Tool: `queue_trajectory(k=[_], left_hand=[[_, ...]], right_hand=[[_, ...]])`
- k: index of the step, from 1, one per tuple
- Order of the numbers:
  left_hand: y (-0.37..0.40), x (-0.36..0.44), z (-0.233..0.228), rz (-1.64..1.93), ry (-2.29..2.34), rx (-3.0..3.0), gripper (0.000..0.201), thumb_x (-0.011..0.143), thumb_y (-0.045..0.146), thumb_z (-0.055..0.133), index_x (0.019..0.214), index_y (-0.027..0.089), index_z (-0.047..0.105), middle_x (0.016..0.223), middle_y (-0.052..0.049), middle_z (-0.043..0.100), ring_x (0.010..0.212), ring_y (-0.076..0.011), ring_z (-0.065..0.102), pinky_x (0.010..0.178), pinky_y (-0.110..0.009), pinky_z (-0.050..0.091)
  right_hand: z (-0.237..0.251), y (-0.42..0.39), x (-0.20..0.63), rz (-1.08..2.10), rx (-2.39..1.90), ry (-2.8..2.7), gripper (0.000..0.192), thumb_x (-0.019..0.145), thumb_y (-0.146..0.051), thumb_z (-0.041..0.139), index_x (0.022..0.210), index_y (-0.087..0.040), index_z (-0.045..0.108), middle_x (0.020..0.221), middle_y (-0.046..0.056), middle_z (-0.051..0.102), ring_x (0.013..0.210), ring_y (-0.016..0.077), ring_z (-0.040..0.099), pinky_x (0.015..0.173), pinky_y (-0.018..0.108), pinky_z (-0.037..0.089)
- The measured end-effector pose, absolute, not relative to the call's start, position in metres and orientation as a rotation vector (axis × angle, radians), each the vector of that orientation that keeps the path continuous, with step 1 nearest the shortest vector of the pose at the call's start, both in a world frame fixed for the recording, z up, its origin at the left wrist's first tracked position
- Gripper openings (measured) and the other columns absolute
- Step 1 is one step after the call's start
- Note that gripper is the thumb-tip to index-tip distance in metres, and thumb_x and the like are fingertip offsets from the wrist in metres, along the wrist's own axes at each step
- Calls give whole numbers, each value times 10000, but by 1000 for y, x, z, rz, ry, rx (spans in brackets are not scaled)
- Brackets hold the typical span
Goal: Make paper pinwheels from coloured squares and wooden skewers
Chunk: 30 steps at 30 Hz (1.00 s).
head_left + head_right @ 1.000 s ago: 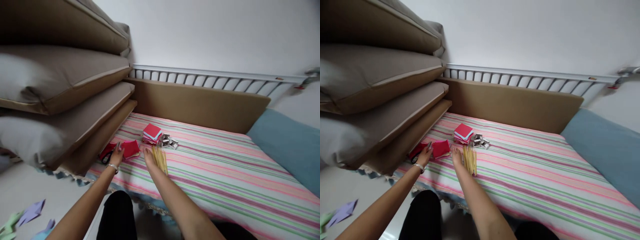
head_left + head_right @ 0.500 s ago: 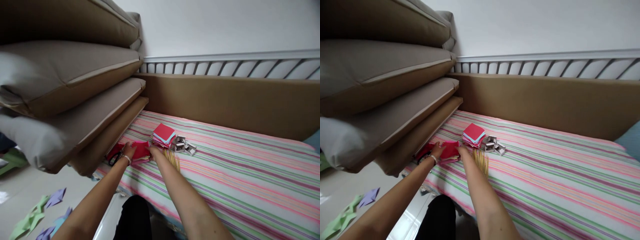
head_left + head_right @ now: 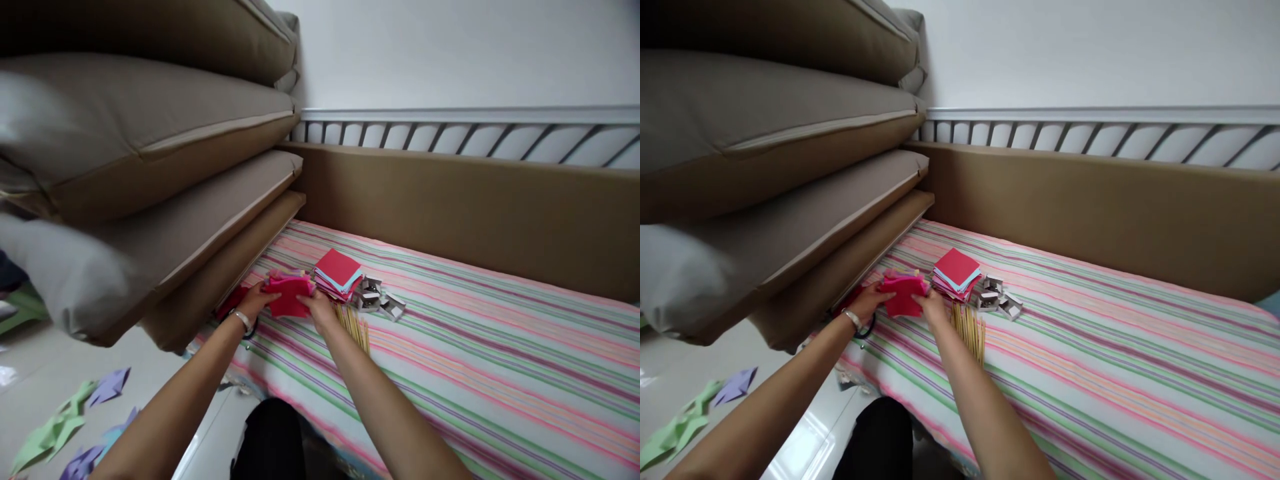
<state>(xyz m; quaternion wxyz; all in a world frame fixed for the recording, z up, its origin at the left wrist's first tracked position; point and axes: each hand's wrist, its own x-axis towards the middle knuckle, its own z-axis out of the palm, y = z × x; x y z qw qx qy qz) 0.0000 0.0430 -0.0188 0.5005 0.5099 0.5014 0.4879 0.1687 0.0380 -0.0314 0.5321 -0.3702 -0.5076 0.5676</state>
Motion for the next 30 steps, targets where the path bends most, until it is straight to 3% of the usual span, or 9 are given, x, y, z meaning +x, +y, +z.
queue_trajectory(k=[5, 14, 21, 27, 30], left_hand=[[31, 9, -14, 1198, 1152, 1271, 502, 521, 291, 775, 968, 165, 585, 898, -29, 663, 829, -196, 627, 769, -332, 490], [11, 10, -35, 1188, 1205, 1405, 671, 560, 230, 756, 1167, 222, 470, 1108, -59, 584, 981, -212, 590, 861, -359, 468], [-12, 25, -33, 1239, 1234, 1421, 724, 606, 208, 713, 1262, 219, 406, 1019, -46, 592, 908, -195, 607, 840, -352, 479], [-12, 16, -30, 1341, 1276, 1541, 399, 672, 242, 669, 1058, 195, 581, 1012, -55, 620, 976, -202, 578, 891, -327, 433], [-11, 10, -27, 1279, 1232, 1601, 590, 652, 241, 697, 1205, 210, 493, 1116, -64, 600, 1055, -211, 550, 934, -340, 412]], right_hand=[[-31, 22, 182, 1422, -862, -1194, 433, 634, -350, 726, 1021, -201, 602, 885, 26, 696, 832, 226, 639, 732, 364, 504], [-42, 4, 190, 1535, -850, -1129, 547, 570, -333, 753, 1075, -199, 590, 901, 46, 701, 893, 244, 634, 774, 379, 503], [-49, 1, 188, 1388, -919, -1253, 389, 573, -345, 741, 917, -184, 656, 854, 47, 703, 851, 231, 633, 793, 381, 495], [-53, 1, 192, 1344, -958, -1266, 290, 584, -310, 742, 842, -198, 672, 859, 31, 697, 845, 208, 623, 839, 364, 468], [-56, 1, 197, 1354, -980, -1260, 316, 579, -286, 747, 867, -192, 659, 851, 27, 690, 799, 201, 624, 784, 350, 484]])
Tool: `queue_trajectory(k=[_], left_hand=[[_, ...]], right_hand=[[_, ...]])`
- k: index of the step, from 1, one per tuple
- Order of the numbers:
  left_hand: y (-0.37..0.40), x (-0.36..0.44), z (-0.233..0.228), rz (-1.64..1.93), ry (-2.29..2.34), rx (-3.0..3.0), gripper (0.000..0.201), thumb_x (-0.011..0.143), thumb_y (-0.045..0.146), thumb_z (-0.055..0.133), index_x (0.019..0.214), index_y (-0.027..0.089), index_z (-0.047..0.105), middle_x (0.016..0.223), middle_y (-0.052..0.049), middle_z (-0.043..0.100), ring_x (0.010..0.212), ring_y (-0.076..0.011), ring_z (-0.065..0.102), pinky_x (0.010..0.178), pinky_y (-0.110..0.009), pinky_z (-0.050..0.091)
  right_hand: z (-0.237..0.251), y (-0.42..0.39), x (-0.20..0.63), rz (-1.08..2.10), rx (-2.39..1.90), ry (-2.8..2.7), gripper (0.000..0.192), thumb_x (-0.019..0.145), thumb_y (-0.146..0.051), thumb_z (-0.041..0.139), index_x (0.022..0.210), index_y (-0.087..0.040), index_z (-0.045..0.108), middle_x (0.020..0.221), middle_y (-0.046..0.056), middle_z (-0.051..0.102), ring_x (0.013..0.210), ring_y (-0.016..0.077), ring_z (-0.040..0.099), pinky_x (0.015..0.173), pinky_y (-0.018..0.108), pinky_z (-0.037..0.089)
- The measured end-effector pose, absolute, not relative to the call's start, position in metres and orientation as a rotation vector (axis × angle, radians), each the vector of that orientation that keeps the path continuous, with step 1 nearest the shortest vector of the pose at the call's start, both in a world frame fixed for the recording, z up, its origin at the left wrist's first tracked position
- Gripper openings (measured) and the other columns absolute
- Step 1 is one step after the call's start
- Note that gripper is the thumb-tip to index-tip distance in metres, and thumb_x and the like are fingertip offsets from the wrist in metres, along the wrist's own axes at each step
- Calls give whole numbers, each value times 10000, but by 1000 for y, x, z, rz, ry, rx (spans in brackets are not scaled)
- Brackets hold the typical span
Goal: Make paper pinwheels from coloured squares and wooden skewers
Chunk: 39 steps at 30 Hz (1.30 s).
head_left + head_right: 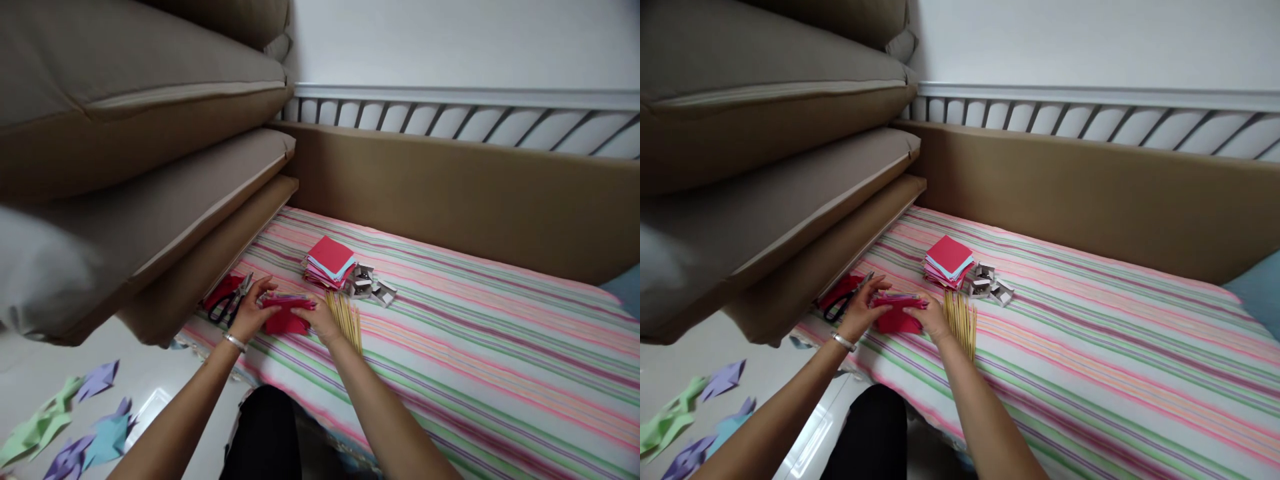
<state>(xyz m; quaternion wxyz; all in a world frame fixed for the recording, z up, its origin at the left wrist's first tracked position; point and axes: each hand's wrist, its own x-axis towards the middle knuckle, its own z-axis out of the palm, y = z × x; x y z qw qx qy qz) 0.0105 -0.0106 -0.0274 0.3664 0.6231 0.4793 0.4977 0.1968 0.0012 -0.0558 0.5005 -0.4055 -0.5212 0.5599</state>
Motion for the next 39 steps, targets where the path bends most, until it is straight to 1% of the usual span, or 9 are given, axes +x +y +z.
queue_trajectory(k=[3, 9, 14, 18, 25, 29, 32, 35, 39], left_hand=[[-15, 9, -27, 1194, 1282, 1658, 728, 649, 276, 712, 1303, 222, 397, 1244, -90, 531, 1128, -237, 512, 955, -364, 406], [-23, 20, -13, 1328, 1387, 2304, 620, 767, 360, 613, 1327, 237, 379, 1461, -116, 290, 1352, -276, 230, 1096, -467, 176], [-24, 23, 5, 1004, 1453, 2707, 559, 771, 449, 581, 1275, 231, 474, 1344, -116, 484, 1311, -320, 306, 1086, -553, 4], [-26, 20, 9, 1003, 1618, 2706, 669, 806, 482, 506, 1366, 152, 348, 1388, -169, 417, 1324, -311, 287, 1088, -535, 68], [-21, 23, 29, 769, 1579, 2753, 652, 764, 495, 549, 1305, 149, 439, 1327, -167, 492, 1251, -324, 389, 1072, -545, 90], [-1, 28, 47, 505, 1456, 2599, 193, 704, 321, 624, 827, 183, 678, 885, -106, 697, 934, -280, 586, 1009, -504, 222], [22, 19, 48, 637, 1465, 1994, 157, 596, 244, 677, 499, 179, 572, 546, -22, 607, 716, -217, 587, 821, -375, 399], [34, 4, 35, 801, 1422, 1492, 240, 519, 288, 730, 486, 172, 522, 431, 42, 504, 571, -177, 569, 611, -291, 441], [23, -2, -2, 905, 1383, 1240, 303, 597, 422, 696, 620, 154, 557, 475, 14, 564, 529, -183, 606, 538, -297, 477]], right_hand=[[-62, 1, 201, 1380, -1014, -1245, 379, 570, -268, 753, 922, -188, 639, 810, 18, 687, 714, 188, 620, 704, 334, 495], [-70, 3, 197, 1377, -988, -1275, 366, 607, -263, 715, 956, -193, 633, 861, 24, 689, 790, 191, 618, 756, 329, 484], [-66, 5, 193, 1354, -986, -1308, 353, 604, -266, 705, 945, -196, 645, 873, 24, 692, 813, 201, 613, 794, 348, 474], [-62, 5, 192, 1380, -947, -1322, 350, 590, -271, 708, 927, -195, 651, 862, 32, 692, 821, 209, 610, 784, 349, 475], [-58, 4, 189, 1365, -974, -1338, 235, 585, -219, 683, 818, -198, 665, 836, 19, 690, 776, 191, 599, 780, 338, 465], [-52, 12, 187, 1357, -996, -1340, 195, 562, -174, 679, 755, -193, 672, 805, 11, 691, 770, 190, 594, 797, 339, 453], [-43, 21, 190, 1391, -1001, -1325, 258, 554, -186, 699, 811, -194, 671, 825, 10, 693, 772, 195, 602, 746, 329, 470], [-38, 23, 194, 1454, -987, -1252, 335, 594, -235, 701, 921, -201, 639, 885, 15, 694, 788, 190, 623, 705, 308, 487], [-43, 9, 186, 1684, -868, -813, 414, 607, -268, 730, 992, -216, 588, 917, 31, 700, 805, 201, 654, 652, 291, 512]])
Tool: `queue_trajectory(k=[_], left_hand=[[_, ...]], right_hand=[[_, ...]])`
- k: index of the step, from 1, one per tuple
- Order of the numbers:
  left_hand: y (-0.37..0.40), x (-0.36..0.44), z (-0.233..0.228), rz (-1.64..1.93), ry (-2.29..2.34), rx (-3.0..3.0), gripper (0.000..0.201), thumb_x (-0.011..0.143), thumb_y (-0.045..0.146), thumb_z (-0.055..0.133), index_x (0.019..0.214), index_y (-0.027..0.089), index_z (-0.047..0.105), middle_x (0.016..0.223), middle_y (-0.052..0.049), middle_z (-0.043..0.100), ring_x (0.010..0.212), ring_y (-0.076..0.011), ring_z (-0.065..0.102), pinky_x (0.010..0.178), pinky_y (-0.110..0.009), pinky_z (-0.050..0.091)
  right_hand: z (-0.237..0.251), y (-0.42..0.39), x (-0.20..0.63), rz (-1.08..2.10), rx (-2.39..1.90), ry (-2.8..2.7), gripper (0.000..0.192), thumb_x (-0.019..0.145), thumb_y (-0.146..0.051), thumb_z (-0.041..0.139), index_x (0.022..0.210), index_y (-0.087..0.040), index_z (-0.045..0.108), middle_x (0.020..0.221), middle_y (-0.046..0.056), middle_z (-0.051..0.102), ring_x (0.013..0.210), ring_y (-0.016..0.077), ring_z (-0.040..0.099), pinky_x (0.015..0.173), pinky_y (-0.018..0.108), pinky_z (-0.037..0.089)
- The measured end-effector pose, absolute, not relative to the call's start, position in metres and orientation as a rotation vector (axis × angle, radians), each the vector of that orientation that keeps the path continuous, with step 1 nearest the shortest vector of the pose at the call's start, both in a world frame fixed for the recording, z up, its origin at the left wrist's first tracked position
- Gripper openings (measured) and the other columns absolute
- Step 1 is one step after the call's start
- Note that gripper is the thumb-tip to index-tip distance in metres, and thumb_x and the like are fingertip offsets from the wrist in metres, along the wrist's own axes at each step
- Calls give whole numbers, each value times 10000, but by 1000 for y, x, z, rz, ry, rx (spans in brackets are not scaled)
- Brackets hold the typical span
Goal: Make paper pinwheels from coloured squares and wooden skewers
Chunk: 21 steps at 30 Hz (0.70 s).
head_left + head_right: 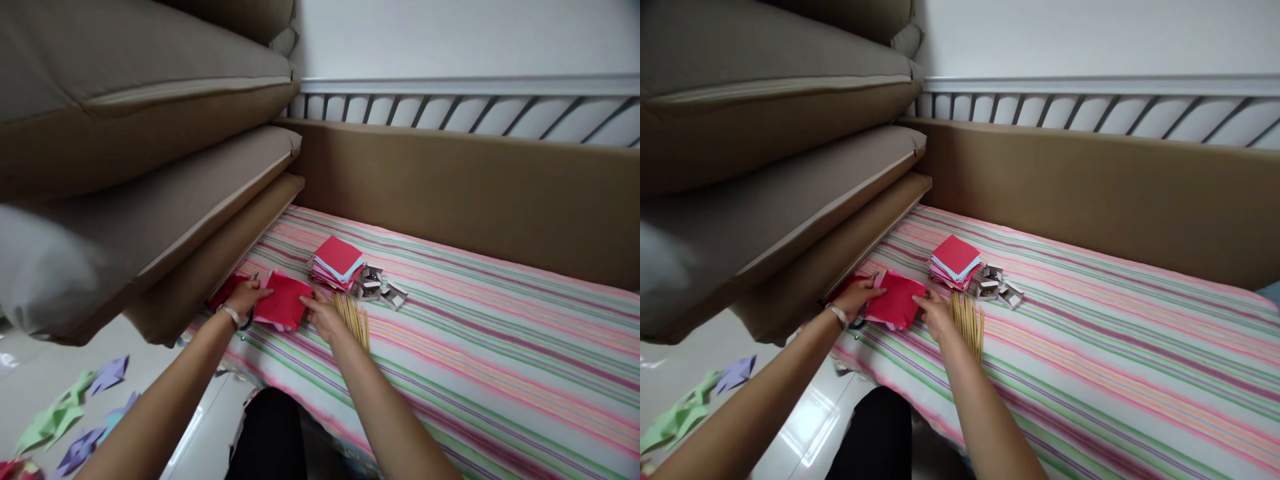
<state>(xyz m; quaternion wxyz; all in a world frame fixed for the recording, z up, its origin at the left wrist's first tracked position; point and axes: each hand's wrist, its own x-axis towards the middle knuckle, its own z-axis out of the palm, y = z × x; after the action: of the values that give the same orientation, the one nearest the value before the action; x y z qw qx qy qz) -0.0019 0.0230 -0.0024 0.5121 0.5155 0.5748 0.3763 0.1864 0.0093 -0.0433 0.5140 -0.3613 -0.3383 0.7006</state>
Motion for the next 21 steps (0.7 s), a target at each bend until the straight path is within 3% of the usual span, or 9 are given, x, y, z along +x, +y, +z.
queue_trajectory(k=[5, 12, 21], left_hand=[[1, 11, -38, 982, 1305, 1048, 367, 609, 474, 697, 758, 157, 586, 684, -57, 681, 668, -199, 655, 640, -312, 514], [-2, 14, -27, 918, 1057, 1059, 527, 643, 423, 712, 1063, 151, 546, 1034, -111, 670, 921, -241, 629, 790, -351, 486], [7, 9, -37, 892, 1206, 1250, 529, 635, 358, 714, 1088, 160, 526, 1085, -104, 638, 1018, -260, 579, 865, -377, 456]], right_hand=[[-48, -7, 171, 1819, -772, -550, 410, 624, -267, 742, 988, -187, 573, 828, 57, 715, 768, 228, 676, 609, 318, 537], [-39, -5, 171, 1871, -860, -468, 378, 640, -284, 744, 962, -174, 581, 759, 58, 718, 714, 230, 687, 569, 312, 551], [-40, 1, 177, 1888, -879, -620, 438, 589, -218, 767, 976, -183, 566, 786, 52, 722, 729, 223, 686, 611, 318, 551]])
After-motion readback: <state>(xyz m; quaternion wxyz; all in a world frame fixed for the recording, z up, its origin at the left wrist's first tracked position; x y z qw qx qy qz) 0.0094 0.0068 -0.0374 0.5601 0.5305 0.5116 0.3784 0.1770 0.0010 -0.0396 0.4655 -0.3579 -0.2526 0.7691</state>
